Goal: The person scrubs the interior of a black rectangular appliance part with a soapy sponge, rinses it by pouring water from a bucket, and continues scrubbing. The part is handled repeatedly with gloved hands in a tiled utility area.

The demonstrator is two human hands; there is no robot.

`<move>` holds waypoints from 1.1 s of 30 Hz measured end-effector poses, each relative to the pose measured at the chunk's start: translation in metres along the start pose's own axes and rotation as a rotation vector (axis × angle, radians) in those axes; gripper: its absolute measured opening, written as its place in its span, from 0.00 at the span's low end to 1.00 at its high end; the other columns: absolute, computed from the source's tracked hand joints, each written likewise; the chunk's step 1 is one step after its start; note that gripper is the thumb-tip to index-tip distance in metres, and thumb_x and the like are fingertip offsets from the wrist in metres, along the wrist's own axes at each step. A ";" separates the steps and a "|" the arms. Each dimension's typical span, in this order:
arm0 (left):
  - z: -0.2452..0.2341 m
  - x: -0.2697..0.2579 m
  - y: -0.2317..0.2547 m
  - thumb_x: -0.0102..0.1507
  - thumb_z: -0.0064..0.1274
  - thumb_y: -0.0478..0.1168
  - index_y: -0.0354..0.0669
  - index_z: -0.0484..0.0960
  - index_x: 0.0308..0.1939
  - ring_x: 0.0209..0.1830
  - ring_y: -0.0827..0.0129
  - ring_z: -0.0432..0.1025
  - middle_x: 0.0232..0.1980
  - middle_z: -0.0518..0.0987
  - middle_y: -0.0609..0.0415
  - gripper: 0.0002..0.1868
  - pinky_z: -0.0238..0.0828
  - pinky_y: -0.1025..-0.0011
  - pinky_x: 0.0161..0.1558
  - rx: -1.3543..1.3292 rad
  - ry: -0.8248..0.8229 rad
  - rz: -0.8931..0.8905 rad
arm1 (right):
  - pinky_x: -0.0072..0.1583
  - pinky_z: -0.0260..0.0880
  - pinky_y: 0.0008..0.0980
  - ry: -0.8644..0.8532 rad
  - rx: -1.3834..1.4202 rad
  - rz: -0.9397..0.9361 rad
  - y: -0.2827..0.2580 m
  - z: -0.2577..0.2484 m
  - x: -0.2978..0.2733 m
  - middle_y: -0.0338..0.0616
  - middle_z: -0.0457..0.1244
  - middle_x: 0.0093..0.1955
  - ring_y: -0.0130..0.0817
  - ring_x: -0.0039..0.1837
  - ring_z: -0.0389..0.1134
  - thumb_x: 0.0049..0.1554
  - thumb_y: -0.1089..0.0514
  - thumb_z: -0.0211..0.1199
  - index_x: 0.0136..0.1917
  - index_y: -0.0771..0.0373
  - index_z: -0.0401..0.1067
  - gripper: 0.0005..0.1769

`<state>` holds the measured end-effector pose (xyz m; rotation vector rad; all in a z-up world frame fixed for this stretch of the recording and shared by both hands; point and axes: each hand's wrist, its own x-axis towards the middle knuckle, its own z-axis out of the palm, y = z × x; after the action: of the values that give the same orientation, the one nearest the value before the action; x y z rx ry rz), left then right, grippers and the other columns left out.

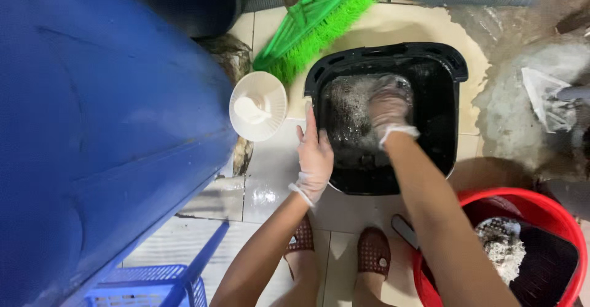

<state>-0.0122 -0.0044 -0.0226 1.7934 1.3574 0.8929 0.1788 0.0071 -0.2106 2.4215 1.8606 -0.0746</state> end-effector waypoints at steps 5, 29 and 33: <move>-0.003 0.016 0.007 0.66 0.45 0.27 0.44 0.52 0.81 0.51 0.39 0.76 0.56 0.78 0.30 0.39 0.45 0.49 0.78 0.002 -0.072 -0.117 | 0.36 0.76 0.46 -0.253 -0.128 -0.075 -0.054 -0.004 -0.008 0.61 0.68 0.55 0.43 0.44 0.76 0.64 0.62 0.52 0.74 0.67 0.59 0.26; 0.008 0.011 -0.009 0.67 0.47 0.28 0.44 0.55 0.79 0.54 0.40 0.76 0.58 0.79 0.34 0.36 0.50 0.49 0.77 -0.037 -0.021 -0.071 | 0.38 0.75 0.42 -0.276 -0.006 -0.131 -0.025 -0.017 0.028 0.53 0.69 0.57 0.42 0.45 0.74 0.59 0.61 0.51 0.72 0.68 0.62 0.28; 0.008 0.011 -0.007 0.66 0.46 0.28 0.42 0.54 0.79 0.52 0.39 0.76 0.62 0.78 0.32 0.37 0.48 0.48 0.76 -0.056 0.003 -0.020 | 0.42 0.75 0.37 -0.386 -0.116 -0.160 -0.028 -0.004 0.022 0.58 0.68 0.59 0.40 0.48 0.74 0.58 0.60 0.54 0.65 0.69 0.70 0.23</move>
<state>-0.0060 0.0066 -0.0313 1.7336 1.3369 0.9145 0.1571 0.0354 -0.2094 2.0044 1.8144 -0.4018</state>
